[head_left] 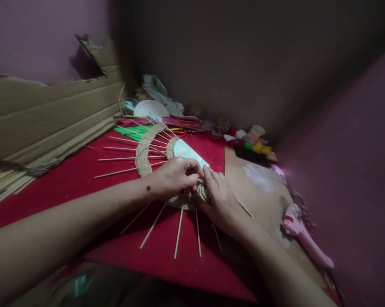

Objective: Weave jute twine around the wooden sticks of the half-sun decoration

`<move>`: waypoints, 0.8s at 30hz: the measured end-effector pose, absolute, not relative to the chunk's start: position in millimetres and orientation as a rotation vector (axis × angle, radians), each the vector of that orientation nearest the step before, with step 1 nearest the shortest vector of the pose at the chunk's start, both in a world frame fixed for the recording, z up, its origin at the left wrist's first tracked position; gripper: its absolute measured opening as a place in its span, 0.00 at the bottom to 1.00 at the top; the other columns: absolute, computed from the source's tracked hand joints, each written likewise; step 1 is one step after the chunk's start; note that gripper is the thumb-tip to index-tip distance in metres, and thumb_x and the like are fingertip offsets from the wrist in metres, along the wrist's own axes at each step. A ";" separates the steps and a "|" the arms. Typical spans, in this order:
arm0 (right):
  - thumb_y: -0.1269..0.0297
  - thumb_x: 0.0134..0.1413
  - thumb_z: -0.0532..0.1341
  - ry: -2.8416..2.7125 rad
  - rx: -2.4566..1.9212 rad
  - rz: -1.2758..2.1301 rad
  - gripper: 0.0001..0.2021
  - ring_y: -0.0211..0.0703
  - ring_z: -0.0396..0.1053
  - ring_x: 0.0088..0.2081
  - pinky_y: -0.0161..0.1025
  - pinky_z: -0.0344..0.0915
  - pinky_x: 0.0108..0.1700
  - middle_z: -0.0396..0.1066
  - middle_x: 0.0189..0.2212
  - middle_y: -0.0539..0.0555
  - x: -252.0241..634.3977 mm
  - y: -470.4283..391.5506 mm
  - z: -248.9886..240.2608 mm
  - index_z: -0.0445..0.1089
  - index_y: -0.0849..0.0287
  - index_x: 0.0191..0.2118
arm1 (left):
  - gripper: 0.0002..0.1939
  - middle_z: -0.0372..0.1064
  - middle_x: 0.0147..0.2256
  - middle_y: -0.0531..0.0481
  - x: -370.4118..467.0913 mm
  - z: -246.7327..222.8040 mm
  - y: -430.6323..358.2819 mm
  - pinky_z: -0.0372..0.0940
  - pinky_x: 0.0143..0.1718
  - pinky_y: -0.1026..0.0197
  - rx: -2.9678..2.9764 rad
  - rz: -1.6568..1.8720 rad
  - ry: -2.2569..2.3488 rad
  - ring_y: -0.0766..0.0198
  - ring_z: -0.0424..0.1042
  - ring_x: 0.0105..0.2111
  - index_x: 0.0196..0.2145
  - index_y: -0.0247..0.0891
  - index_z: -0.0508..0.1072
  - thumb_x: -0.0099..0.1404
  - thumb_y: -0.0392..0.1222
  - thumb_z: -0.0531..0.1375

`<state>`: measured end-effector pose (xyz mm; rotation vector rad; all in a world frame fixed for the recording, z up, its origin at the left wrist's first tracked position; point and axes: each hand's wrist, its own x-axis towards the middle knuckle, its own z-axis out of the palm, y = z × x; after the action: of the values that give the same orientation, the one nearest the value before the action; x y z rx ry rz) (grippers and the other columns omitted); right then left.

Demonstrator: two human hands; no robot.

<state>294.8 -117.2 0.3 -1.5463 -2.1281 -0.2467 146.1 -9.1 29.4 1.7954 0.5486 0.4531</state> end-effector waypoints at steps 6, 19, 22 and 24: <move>0.68 0.57 0.56 -2.115 -1.582 -0.202 0.40 0.60 0.62 0.51 0.59 0.67 0.48 0.63 0.50 0.68 296.1 -118.3 0.4 0.33 0.59 0.69 | 0.01 0.68 0.19 0.56 142.7 35.6 0.9 0.64 0.18 0.68 1.651 0.566 0.512 0.70 0.68 0.17 0.30 0.36 0.65 0.58 0.33 0.55; 0.65 0.60 0.55 -2.044 -1.623 -0.259 0.30 0.56 0.63 0.46 0.54 0.68 0.44 0.65 0.45 0.65 302.2 -116.1 3.3 0.48 0.61 0.66 | 0.04 0.55 0.17 0.58 128.7 55.5 26.4 0.51 0.14 0.68 1.300 0.778 0.690 0.73 0.55 0.16 0.31 0.36 0.65 0.56 0.31 0.54; 0.61 0.57 0.60 -2.099 -1.633 -0.221 0.35 0.58 0.61 0.49 0.56 0.67 0.46 0.63 0.48 0.64 302.3 -118.3 9.3 0.46 0.57 0.67 | 0.04 0.55 0.19 0.59 104.5 72.5 15.3 0.50 0.16 0.70 1.433 0.831 0.677 0.76 0.53 0.17 0.34 0.35 0.65 0.60 0.33 0.53; 0.58 0.52 0.65 -2.150 -1.626 -0.109 0.41 0.59 0.60 0.51 0.57 0.66 0.49 0.61 0.51 0.64 301.7 -122.0 15.4 0.44 0.54 0.68 | 0.05 0.54 0.18 0.59 77.0 75.8 -0.2 0.50 0.16 0.71 1.583 0.832 0.688 0.76 0.52 0.16 0.36 0.36 0.65 0.61 0.37 0.52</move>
<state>301.7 -122.0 15.4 -1.6258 -2.1500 -0.1094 77.0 -0.2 75.8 1.5829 0.6885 0.8316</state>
